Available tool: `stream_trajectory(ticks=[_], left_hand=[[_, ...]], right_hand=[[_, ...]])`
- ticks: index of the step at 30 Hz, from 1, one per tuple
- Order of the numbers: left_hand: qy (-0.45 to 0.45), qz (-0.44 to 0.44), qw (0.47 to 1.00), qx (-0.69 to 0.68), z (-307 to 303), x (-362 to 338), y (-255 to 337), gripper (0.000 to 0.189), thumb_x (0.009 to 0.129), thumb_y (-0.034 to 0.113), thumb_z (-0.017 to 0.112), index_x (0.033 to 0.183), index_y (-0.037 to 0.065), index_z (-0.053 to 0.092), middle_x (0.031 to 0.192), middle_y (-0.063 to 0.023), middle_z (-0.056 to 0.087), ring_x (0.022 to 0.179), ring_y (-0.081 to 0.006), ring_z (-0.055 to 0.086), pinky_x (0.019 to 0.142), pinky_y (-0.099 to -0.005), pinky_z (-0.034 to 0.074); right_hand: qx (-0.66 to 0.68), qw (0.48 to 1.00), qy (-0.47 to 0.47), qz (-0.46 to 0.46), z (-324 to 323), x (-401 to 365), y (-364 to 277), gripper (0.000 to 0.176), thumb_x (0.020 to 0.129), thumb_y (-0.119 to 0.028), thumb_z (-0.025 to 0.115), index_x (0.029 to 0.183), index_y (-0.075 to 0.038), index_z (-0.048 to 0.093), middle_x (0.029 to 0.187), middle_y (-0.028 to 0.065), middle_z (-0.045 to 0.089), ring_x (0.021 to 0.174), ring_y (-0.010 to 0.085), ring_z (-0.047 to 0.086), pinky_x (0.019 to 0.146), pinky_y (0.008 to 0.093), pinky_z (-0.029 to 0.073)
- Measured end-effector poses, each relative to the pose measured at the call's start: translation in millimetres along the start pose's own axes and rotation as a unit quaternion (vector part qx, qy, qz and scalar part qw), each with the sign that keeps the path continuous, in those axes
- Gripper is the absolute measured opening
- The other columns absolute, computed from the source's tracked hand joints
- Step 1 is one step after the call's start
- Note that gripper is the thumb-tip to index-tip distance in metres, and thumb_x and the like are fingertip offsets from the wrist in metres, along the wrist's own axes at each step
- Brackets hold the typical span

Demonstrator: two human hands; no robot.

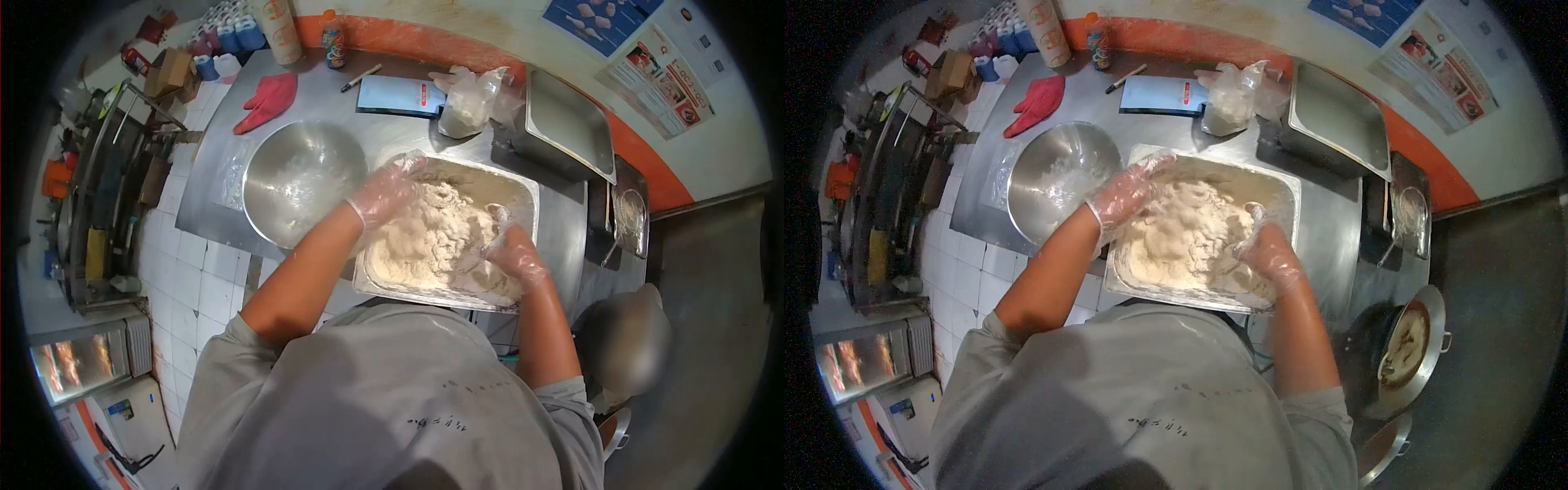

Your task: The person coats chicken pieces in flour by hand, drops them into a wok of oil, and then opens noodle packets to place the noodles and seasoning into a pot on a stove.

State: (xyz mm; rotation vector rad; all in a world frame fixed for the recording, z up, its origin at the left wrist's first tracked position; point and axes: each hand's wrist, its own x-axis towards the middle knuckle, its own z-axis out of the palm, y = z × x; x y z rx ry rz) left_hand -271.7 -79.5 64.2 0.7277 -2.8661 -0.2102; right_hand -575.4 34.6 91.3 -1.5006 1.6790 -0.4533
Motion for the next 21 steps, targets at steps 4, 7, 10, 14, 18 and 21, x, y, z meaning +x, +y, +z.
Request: stream_trajectory(ticks=[4,7,10,14,18,21], left_hand=[[0.077,-0.327,0.713,-0.616,-11,2,14,0.043,0.105,0.026,0.058,0.146,0.014,0.057,0.160,-0.0136,0.046,0.138,-0.0303,0.054,0.108,-0.0466,0.051],[0.194,-0.176,0.830,-0.492,42,-1,-9,0.037,0.106,0.028,0.057,0.138,0.010,0.063,0.149,-0.0156,0.056,0.134,-0.0271,0.058,0.104,-0.0464,0.053],[0.274,-0.275,0.664,-0.640,20,3,22,0.041,0.100,0.026,0.065,0.134,0.004,0.064,0.134,-0.0198,0.067,0.124,-0.0279,0.065,0.101,-0.0415,0.054],[0.312,-0.215,0.846,-0.376,4,0,36,0.045,0.091,0.019,0.075,0.131,0.001,0.064,0.119,-0.0178,0.072,0.104,-0.0286,0.072,0.095,-0.0391,0.057],[0.318,-0.200,0.792,-0.481,15,3,38,0.045,0.090,0.019,0.075,0.131,0.001,0.065,0.119,-0.0187,0.073,0.107,-0.0295,0.072,0.096,-0.0388,0.057],[0.332,-0.195,0.806,-0.450,13,-1,34,0.046,0.089,0.020,0.076,0.129,0.001,0.067,0.117,-0.0195,0.073,0.106,-0.0302,0.072,0.095,-0.0388,0.057]], right_hand=[[-0.219,0.974,-0.026,0.055,42,33,2,0.133,0.060,-0.044,0.101,0.158,0.010,0.030,0.150,0.0280,0.055,0.143,0.0346,0.052,0.122,0.0408,0.038],[-0.216,0.976,-0.005,-0.023,78,64,-19,0.143,0.060,-0.056,0.098,0.161,0.009,0.022,0.155,0.0290,0.050,0.148,0.0350,0.046,0.126,0.0389,0.032],[-0.268,0.956,-0.107,0.051,91,60,-87,0.151,0.055,-0.062,0.097,0.166,0.000,0.015,0.162,0.0244,0.044,0.152,0.0387,0.039,0.127,0.0437,0.028],[-0.461,0.884,-0.044,-0.071,152,96,-24,0.081,0.093,-0.034,0.072,0.164,-0.015,0.036,0.160,0.0164,0.049,0.148,0.0409,0.046,0.120,0.0587,0.034],[-0.468,0.870,-0.032,-0.151,161,105,0,0.050,0.096,-0.017,0.061,0.146,-0.011,0.060,0.145,0.0191,0.062,0.131,0.0385,0.060,0.107,0.0499,0.050],[-0.441,0.880,-0.074,-0.161,115,84,-42,0.045,0.091,-0.013,0.066,0.136,-0.008,0.066,0.132,0.0213,0.068,0.120,0.0387,0.065,0.100,0.0456,0.054]])
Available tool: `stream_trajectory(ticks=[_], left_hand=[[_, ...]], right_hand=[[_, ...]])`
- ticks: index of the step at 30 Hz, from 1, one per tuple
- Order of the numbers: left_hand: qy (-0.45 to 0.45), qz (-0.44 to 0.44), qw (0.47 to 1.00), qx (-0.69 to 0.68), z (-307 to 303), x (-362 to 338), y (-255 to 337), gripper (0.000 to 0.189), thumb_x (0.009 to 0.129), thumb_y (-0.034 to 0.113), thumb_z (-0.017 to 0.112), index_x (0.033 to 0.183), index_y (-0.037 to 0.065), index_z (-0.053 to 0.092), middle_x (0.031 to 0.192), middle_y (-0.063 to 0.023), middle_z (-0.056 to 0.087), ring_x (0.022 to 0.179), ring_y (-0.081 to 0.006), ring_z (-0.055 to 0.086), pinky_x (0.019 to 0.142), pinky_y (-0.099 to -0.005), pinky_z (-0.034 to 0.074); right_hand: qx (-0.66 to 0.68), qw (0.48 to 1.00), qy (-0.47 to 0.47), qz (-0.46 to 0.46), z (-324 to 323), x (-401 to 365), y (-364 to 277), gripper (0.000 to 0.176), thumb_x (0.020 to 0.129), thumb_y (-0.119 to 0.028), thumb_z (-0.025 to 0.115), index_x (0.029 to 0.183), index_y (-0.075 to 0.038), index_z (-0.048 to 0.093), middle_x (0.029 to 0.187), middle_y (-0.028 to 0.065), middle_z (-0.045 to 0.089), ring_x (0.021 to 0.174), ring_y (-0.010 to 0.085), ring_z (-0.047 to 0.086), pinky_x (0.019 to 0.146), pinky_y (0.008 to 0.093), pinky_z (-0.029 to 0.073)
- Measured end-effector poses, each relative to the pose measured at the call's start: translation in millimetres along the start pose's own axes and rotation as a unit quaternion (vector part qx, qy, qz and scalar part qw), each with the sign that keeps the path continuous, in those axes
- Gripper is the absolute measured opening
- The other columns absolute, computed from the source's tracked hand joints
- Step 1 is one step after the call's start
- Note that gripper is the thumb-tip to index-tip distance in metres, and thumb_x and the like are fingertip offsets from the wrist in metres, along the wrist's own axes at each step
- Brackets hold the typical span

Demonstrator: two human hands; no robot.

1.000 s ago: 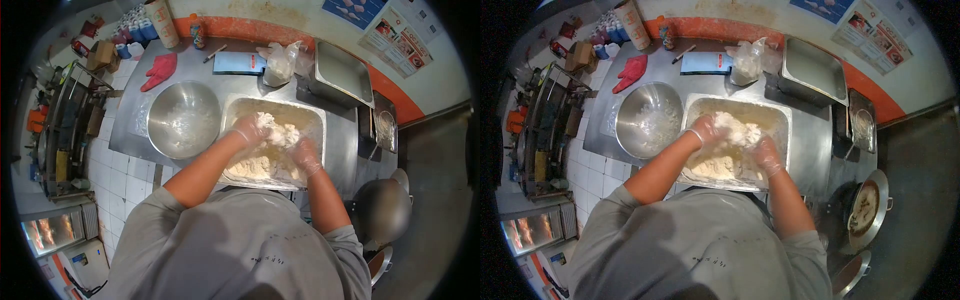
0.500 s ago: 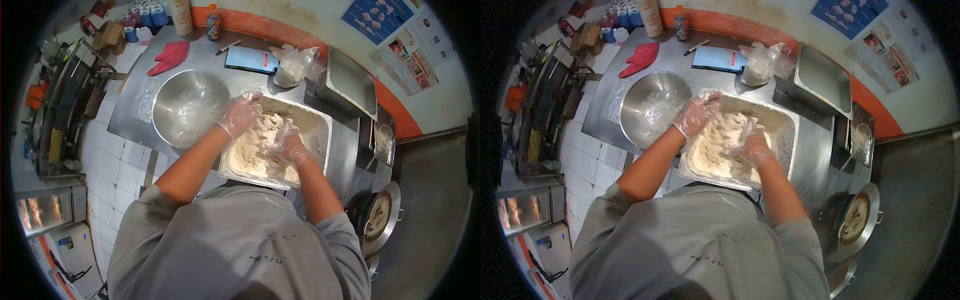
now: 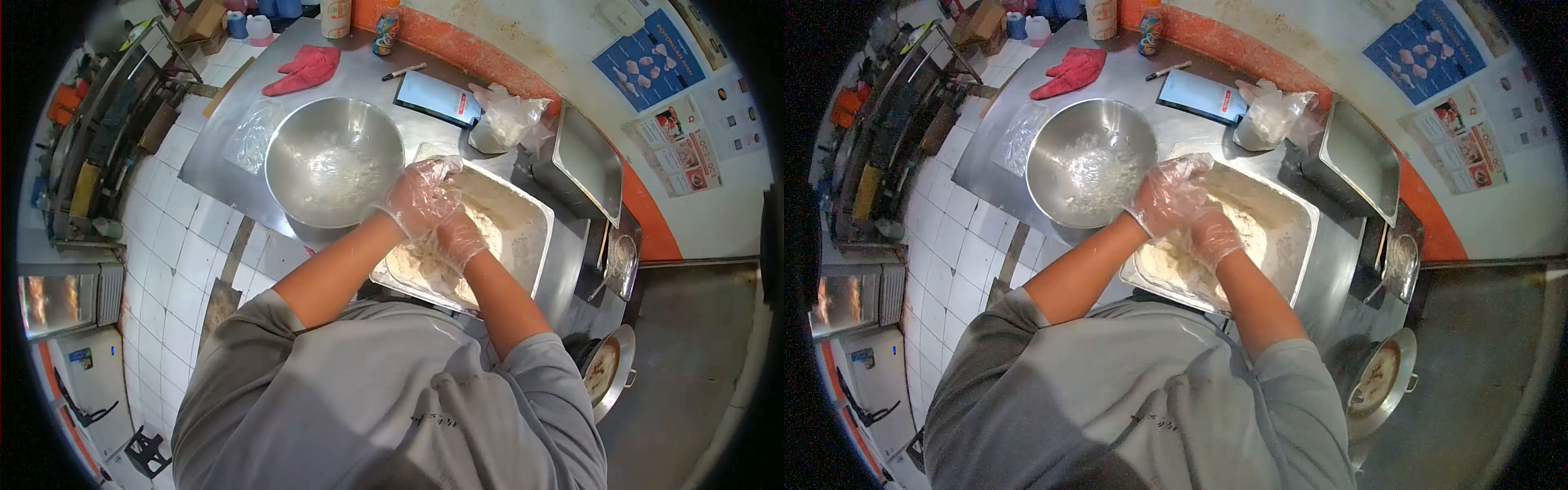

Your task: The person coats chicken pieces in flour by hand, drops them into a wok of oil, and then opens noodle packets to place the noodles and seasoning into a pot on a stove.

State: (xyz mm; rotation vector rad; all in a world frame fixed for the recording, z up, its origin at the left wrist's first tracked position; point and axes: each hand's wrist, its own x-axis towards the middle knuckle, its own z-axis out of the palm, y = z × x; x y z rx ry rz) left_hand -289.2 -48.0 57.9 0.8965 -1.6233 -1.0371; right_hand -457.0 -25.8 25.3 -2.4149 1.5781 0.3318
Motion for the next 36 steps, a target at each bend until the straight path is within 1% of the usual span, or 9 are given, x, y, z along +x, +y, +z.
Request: stream_trajectory(ticks=[17,21,24,25,27,29,32,34,36], left_hand=[[0.008,0.038,0.998,0.051,3,3,-11,0.036,0.089,0.024,0.070,0.119,0.004,0.070,0.110,-0.0152,0.074,0.101,-0.0328,0.071,0.094,-0.0409,0.056],[-0.006,0.108,0.978,0.178,1,6,-12,0.036,0.090,0.027,0.070,0.120,0.008,0.071,0.110,-0.0126,0.074,0.103,-0.0307,0.070,0.096,-0.0408,0.056],[0.001,0.132,0.968,0.212,4,5,-20,0.040,0.089,0.029,0.071,0.124,0.009,0.070,0.112,-0.0127,0.074,0.104,-0.0312,0.070,0.096,-0.0421,0.057],[-0.001,0.196,0.941,0.274,7,6,-28,0.042,0.089,0.029,0.072,0.126,0.008,0.069,0.114,-0.0137,0.073,0.105,-0.0318,0.071,0.097,-0.0426,0.057],[-0.003,0.100,0.991,0.087,9,-3,-14,0.044,0.089,0.028,0.072,0.127,0.006,0.068,0.116,-0.0155,0.073,0.107,-0.0327,0.071,0.098,-0.0429,0.057],[0.004,-0.008,0.995,-0.102,5,0,-2,0.046,0.089,0.027,0.073,0.128,0.004,0.066,0.119,-0.0172,0.072,0.109,-0.0336,0.071,0.099,-0.0432,0.056],[0.058,0.069,0.995,0.047,-1,1,8,0.040,0.091,0.019,0.070,0.126,0.001,0.067,0.120,-0.0198,0.071,0.111,-0.0338,0.071,0.099,-0.0411,0.056],[0.079,0.058,0.995,0.018,10,-2,1,0.039,0.091,0.019,0.070,0.125,0.001,0.067,0.119,-0.0198,0.071,0.110,-0.0340,0.071,0.099,-0.0410,0.056],[0.092,0.060,0.994,0.011,8,2,8,0.037,0.091,0.015,0.070,0.124,0.000,0.067,0.117,-0.0187,0.072,0.109,-0.0319,0.071,0.099,-0.0408,0.055]], right_hand=[[0.007,0.999,0.013,-0.041,49,33,32,0.044,0.100,-0.026,0.058,0.140,-0.007,0.061,0.136,0.0184,0.068,0.121,0.0327,0.068,0.103,0.0429,0.053],[0.038,0.999,-0.033,-0.011,-49,-28,7,0.043,0.099,-0.025,0.064,0.137,-0.006,0.063,0.132,0.0196,0.069,0.114,0.0337,0.070,0.098,0.0444,0.055],[0.736,0.642,0.107,0.186,-36,-47,12,0.032,0.096,-0.023,0.069,0.120,-0.003,0.071,0.122,0.0219,0.069,0.104,0.0369,0.069,0.090,0.0468,0.055],[0.737,0.639,0.113,0.189,-18,-52,24,0.032,0.096,-0.023,0.069,0.120,-0.003,0.071,0.122,0.0219,0.069,0.104,0.0369,0.069,0.090,0.0468,0.055],[0.481,0.866,0.137,-0.007,11,-54,46,0.031,0.100,-0.024,0.068,0.122,-0.001,0.069,0.115,0.0174,0.069,0.105,0.0272,0.069,0.085,0.0401,0.057],[0.417,0.879,0.222,-0.062,3,-54,45,0.033,0.104,-0.024,0.065,0.128,-0.002,0.066,0.119,0.0116,0.068,0.107,0.0196,0.068,0.085,0.0367,0.057],[0.594,0.785,0.155,0.088,-36,-73,20,0.032,0.105,-0.020,0.064,0.133,-0.004,0.065,0.129,0.0098,0.067,0.111,0.0211,0.067,0.094,0.0373,0.056],[0.782,0.577,0.116,0.204,-61,-76,9,0.031,0.104,-0.018,0.064,0.131,-0.003,0.067,0.134,0.0085,0.067,0.114,0.0229,0.066,0.101,0.0382,0.054],[0.789,0.569,0.146,0.178,-56,-71,16,0.031,0.103,-0.015,0.065,0.132,-0.004,0.067,0.136,0.0104,0.066,0.114,0.0253,0.066,0.100,0.0383,0.054]])
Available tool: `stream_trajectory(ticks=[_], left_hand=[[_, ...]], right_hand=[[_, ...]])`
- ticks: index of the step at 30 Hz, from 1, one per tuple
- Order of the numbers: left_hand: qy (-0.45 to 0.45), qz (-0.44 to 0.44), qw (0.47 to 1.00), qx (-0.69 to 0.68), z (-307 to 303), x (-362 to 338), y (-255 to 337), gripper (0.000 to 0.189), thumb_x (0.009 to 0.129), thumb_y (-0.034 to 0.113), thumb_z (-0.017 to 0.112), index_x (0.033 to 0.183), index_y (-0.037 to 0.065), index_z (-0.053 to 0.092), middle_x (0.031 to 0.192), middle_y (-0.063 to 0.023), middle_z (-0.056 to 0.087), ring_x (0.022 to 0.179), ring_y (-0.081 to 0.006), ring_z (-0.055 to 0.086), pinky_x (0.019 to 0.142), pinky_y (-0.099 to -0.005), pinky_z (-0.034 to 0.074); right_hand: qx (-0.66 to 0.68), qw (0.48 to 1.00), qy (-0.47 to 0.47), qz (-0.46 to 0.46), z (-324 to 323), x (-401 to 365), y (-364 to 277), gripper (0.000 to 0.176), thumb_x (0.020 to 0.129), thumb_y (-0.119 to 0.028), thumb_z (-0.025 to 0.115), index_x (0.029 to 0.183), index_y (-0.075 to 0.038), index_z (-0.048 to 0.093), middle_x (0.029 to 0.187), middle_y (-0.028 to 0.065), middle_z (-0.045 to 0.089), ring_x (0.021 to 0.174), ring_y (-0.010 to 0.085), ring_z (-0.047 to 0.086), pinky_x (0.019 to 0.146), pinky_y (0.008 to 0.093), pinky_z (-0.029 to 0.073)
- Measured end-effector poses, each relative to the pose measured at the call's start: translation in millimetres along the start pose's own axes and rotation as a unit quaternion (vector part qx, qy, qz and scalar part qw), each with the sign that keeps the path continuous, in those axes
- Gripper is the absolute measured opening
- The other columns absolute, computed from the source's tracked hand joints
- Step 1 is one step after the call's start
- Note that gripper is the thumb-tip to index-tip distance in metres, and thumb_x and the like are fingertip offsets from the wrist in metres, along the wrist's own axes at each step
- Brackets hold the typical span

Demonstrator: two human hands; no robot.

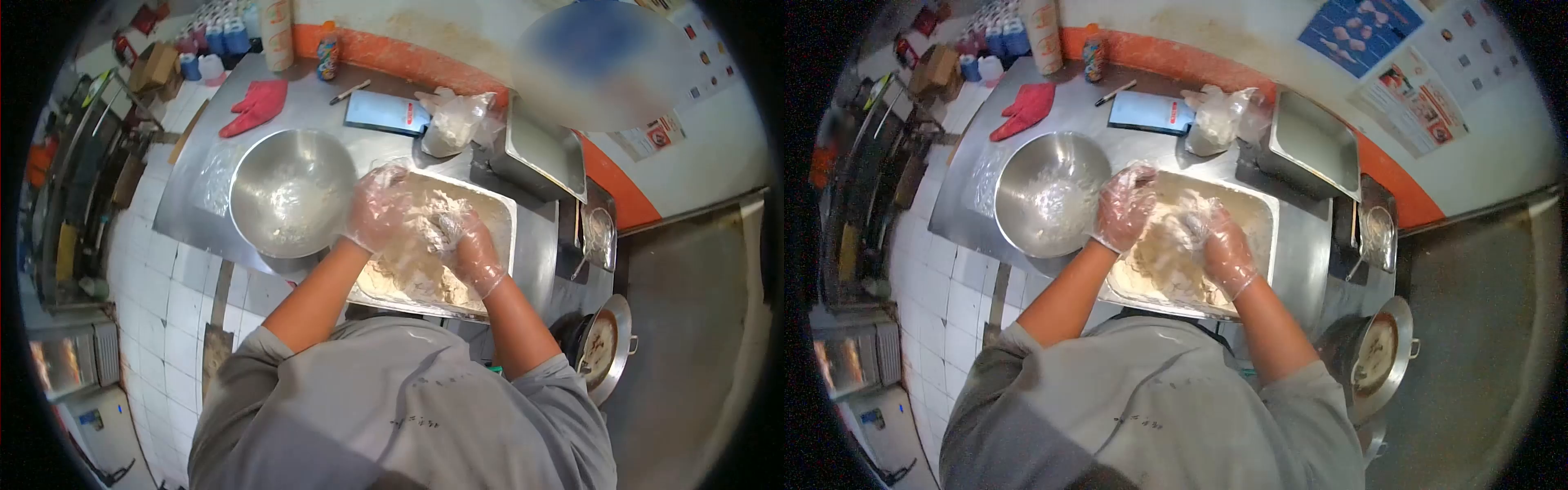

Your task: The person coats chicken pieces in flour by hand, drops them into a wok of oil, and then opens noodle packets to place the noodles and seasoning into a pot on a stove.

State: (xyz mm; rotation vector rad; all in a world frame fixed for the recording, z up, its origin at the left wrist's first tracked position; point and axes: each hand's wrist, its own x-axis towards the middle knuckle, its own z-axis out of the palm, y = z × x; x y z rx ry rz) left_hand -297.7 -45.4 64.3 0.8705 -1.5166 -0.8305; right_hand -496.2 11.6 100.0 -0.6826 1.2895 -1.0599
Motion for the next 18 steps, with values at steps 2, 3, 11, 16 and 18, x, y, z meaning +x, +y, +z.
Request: stream_trajectory(ticks=[2,3,11,16,18], left_hand=[[0.010,-0.013,1.000,-0.014,6,-1,0,0.035,0.092,0.014,0.069,0.124,-0.001,0.067,0.117,-0.0183,0.072,0.109,-0.0301,0.071,0.099,-0.0407,0.055],[0.026,-0.026,0.999,-0.026,11,2,-2,0.034,0.092,0.012,0.069,0.123,-0.002,0.067,0.116,-0.0180,0.073,0.109,-0.0284,0.071,0.099,-0.0405,0.055],[0.024,-0.079,0.989,-0.121,80,7,-30,0.034,0.098,0.012,0.070,0.129,0.000,0.063,0.121,-0.0115,0.068,0.108,-0.0191,0.068,0.087,-0.0329,0.062],[0.046,-0.083,0.990,-0.101,94,3,-35,0.031,0.099,0.011,0.066,0.128,-0.002,0.065,0.120,-0.0135,0.072,0.112,-0.0243,0.068,0.097,-0.0368,0.056],[0.053,-0.115,0.985,-0.117,92,6,-13,0.029,0.098,0.011,0.068,0.125,0.002,0.067,0.115,-0.0110,0.071,0.109,-0.0238,0.069,0.095,-0.0365,0.057]], right_hand=[[0.014,0.999,-0.006,-0.028,-26,20,24,0.031,0.102,-0.012,0.066,0.132,-0.005,0.067,0.137,0.0122,0.066,0.114,0.0277,0.067,0.100,0.0384,0.054],[-0.265,0.945,-0.059,-0.182,-53,46,50,0.032,0.099,-0.013,0.068,0.131,-0.006,0.068,0.135,0.0149,0.066,0.112,0.0314,0.067,0.099,0.0394,0.054],[-0.577,0.757,-0.063,-0.299,-69,-25,-69,0.031,0.088,-0.019,0.079,0.115,-0.006,0.073,0.114,0.0190,0.073,0.102,0.0384,0.069,0.092,0.0435,0.055],[-0.346,0.901,-0.020,-0.262,-125,-91,-130,0.024,0.091,-0.017,0.077,0.106,0.001,0.071,0.095,0.0144,0.074,0.076,0.0180,0.073,0.058,0.0326,0.060],[-0.284,0.910,-0.038,-0.299,-161,-127,-156,0.019,0.094,-0.012,0.075,0.108,0.000,0.071,0.091,0.0064,0.073,0.077,0.0141,0.073,0.055,0.0289,0.060]])
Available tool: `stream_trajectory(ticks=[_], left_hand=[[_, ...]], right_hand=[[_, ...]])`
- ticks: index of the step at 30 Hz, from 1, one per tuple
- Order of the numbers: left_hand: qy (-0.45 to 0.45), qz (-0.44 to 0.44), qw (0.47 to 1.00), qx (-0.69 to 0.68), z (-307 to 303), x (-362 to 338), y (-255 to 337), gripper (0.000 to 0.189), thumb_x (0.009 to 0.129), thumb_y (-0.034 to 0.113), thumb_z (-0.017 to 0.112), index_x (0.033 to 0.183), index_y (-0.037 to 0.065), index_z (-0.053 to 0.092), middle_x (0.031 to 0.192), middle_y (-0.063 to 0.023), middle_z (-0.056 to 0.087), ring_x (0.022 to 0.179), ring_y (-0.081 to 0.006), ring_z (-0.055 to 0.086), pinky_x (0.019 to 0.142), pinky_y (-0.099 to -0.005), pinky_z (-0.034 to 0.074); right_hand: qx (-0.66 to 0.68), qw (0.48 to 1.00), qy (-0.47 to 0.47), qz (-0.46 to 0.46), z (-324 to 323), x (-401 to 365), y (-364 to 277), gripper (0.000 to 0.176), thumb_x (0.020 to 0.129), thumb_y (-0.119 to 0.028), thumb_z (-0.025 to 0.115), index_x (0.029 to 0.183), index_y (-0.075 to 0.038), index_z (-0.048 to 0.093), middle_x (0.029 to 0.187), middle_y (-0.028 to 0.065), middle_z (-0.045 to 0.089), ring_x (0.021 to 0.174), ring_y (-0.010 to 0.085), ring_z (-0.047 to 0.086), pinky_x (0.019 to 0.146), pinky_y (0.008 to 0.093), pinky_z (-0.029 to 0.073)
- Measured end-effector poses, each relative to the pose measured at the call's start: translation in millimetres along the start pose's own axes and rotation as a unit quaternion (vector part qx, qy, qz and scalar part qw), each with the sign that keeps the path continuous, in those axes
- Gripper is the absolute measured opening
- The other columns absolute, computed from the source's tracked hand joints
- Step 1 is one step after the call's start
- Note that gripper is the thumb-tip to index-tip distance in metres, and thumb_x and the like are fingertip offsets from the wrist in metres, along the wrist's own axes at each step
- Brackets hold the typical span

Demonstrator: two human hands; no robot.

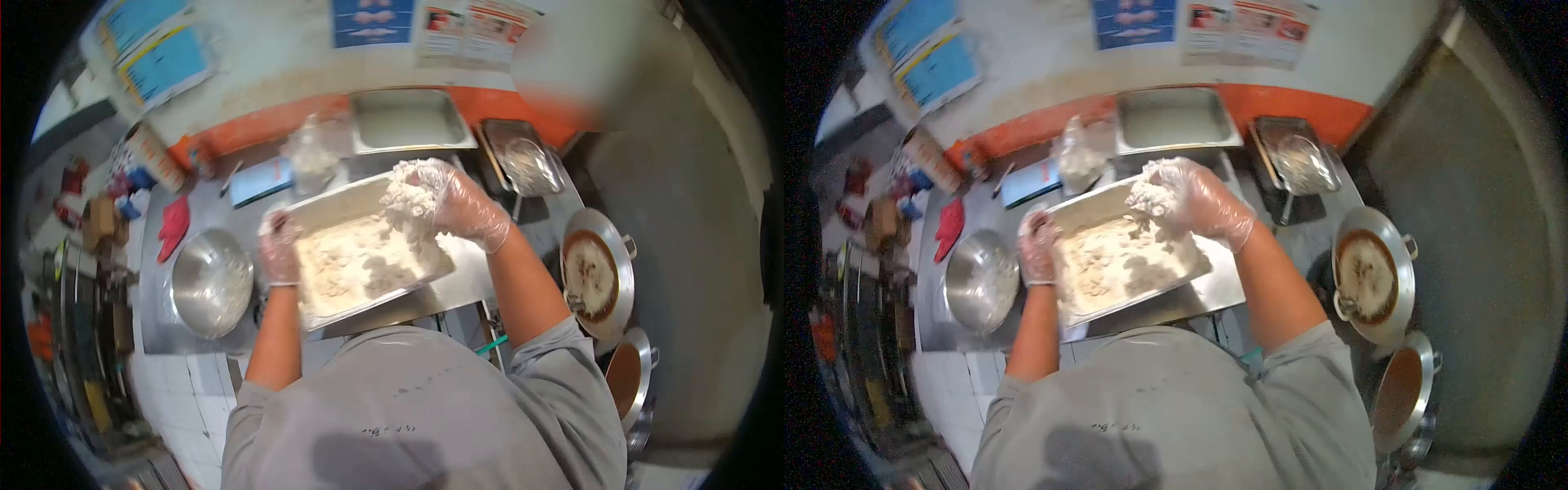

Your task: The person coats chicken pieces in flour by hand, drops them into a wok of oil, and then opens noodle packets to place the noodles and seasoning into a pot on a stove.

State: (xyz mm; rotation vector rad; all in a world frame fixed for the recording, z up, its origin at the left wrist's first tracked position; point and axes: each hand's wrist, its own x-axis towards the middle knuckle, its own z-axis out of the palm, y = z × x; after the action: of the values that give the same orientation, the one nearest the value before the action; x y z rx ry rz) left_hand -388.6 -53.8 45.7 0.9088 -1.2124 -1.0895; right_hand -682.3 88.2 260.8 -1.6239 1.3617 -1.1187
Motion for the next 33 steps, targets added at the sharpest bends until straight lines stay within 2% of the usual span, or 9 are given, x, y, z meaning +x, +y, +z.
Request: stream_trajectory(ticks=[3,4,5,7,15,25,27,28,33], left_hand=[[0.002,-0.063,0.997,-0.038,-4,5,-2,0.035,0.099,0.016,0.069,0.131,0.004,0.064,0.123,-0.0109,0.066,0.115,-0.0246,0.066,0.092,-0.0407,0.059],[0.007,-0.070,0.996,-0.048,-7,5,-2,0.038,0.099,0.018,0.069,0.134,0.005,0.062,0.127,-0.0112,0.064,0.117,-0.0254,0.065,0.091,-0.0422,0.060],[0.005,-0.073,0.997,-0.039,-12,6,-1,0.041,0.099,0.019,0.069,0.136,0.005,0.060,0.130,-0.0110,0.063,0.119,-0.0264,0.065,0.091,-0.0430,0.060],[0.017,-0.083,0.996,-0.015,-19,8,4,0.043,0.099,0.019,0.069,0.138,0.004,0.059,0.133,-0.0106,0.061,0.121,-0.0279,0.064,0.092,-0.0439,0.060],[0.120,-0.099,0.987,0.030,-24,-30,48,0.046,0.097,0.016,0.069,0.141,0.011,0.057,0.139,-0.0103,0.061,0.122,-0.0250,0.062,0.093,-0.0396,0.054],[0.090,-0.095,0.971,0.199,-40,-44,49,0.053,0.099,0.027,0.066,0.150,0.016,0.052,0.148,-0.0092,0.056,0.127,-0.0260,0.059,0.101,-0.0441,0.049],[0.073,-0.090,0.970,0.214,-27,-47,53,0.055,0.100,0.026,0.066,0.151,0.016,0.051,0.149,-0.0089,0.055,0.128,-0.0251,0.058,0.103,-0.0433,0.049],[0.054,-0.084,0.969,0.227,-23,-47,54,0.056,0.100,0.025,0.066,0.153,0.016,0.050,0.150,-0.0087,0.054,0.129,-0.0243,0.057,0.104,-0.0426,0.048],[-0.013,-0.027,0.944,0.330,-54,-20,20,0.055,0.100,0.011,0.065,0.153,0.010,0.049,0.146,-0.0133,0.057,0.128,-0.0255,0.059,0.106,-0.0402,0.048]], right_hand=[[-0.031,0.998,0.056,0.000,-79,-47,-4,0.019,0.096,-0.013,0.074,0.108,0.001,0.072,0.093,0.0077,0.074,0.075,0.0136,0.072,0.057,0.0278,0.060],[-0.091,0.995,0.044,0.019,-109,-64,-11,0.023,0.092,-0.013,0.078,0.110,0.001,0.072,0.096,0.0082,0.074,0.084,0.0160,0.073,0.072,0.0313,0.062],[-0.240,0.957,0.095,-0.130,-140,-79,16,0.030,0.087,-0.013,0.082,0.112,0.000,0.072,0.105,0.0086,0.074,0.098,0.0190,0.072,0.087,0.0343,0.060],[-0.079,0.988,0.130,-0.023,-188,-125,7,0.036,0.081,-0.012,0.087,0.112,-0.002,0.073,0.112,0.0094,0.073,0.104,0.0205,0.070,0.094,0.0345,0.057],[-0.357,0.877,0.227,0.228,-340,-284,86,0.028,0.081,-0.013,0.086,0.104,-0.004,0.073,0.097,0.0147,0.074,0.089,0.0232,0.070,0.084,0.0385,0.056],[-0.485,0.712,0.160,0.482,-429,-450,342,0.034,0.086,-0.012,0.078,0.120,-0.008,0.074,0.114,0.0178,0.075,0.101,0.0318,0.073,0.088,0.0422,0.058],[-0.530,0.705,0.112,0.457,-427,-455,354,0.038,0.086,-0.012,0.079,0.124,-0.010,0.073,0.116,0.0166,0.076,0.101,0.0296,0.074,0.085,0.0425,0.058],[-0.460,0.684,0.102,0.557,-432,-453,359,0.045,0.085,-0.019,0.082,0.127,-0.008,0.074,0.129,0.0181,0.072,0.122,0.0327,0.068,0.105,0.0403,0.053],[-0.415,0.680,0.175,0.579,-448,-436,300,0.037,0.093,-0.013,0.072,0.129,-0.008,0.073,0.126,0.0210,0.072,0.119,0.0340,0.070,0.102,0.0403,0.055]])
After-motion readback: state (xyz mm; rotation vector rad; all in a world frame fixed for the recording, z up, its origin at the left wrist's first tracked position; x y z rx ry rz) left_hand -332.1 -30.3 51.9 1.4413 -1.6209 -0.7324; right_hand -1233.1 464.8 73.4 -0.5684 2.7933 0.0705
